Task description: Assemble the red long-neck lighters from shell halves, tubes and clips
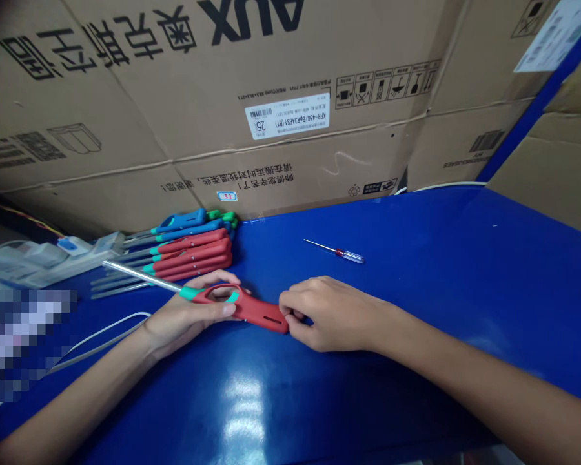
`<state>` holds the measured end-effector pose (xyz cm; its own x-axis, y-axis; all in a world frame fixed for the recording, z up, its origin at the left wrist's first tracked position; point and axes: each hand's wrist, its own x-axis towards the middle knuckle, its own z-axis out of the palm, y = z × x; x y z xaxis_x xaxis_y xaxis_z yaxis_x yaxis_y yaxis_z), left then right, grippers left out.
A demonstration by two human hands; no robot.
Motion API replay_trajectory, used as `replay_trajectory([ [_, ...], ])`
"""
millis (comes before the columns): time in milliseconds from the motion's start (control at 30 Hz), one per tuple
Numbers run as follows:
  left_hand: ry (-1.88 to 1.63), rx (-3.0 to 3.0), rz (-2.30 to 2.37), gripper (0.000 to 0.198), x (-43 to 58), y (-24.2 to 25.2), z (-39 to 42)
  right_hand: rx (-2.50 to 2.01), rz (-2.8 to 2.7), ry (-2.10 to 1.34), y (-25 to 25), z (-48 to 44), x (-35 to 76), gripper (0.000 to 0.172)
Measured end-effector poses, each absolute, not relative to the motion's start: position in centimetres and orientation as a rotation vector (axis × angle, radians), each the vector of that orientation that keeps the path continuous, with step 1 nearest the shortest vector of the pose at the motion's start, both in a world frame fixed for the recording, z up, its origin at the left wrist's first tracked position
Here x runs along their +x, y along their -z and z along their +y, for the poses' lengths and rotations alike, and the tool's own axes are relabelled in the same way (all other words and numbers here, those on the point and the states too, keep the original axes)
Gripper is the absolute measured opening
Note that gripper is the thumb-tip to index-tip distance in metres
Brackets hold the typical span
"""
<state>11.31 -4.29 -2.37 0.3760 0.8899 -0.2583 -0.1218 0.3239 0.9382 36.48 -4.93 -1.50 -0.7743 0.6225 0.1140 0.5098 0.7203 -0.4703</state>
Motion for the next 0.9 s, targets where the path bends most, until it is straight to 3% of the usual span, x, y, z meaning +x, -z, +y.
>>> replay_trajectory([
  [267,-0.816,1.02,0.936,0.037,11.2,2.5,-4.3,-0.934,-2.72,-0.494,1.4,-5.5,36.1,0.012],
  [700,-0.813,1.01,0.938,0.039,11.2,2.5,-4.4,-0.98,-2.811,-0.025,2.5,-5.8,35.2,0.022],
  [900,-0.82,1.006,0.954,0.039,11.3,2.4,-4.3,-1.007,-2.817,-0.098,2.1,-5.5,35.5,0.031],
])
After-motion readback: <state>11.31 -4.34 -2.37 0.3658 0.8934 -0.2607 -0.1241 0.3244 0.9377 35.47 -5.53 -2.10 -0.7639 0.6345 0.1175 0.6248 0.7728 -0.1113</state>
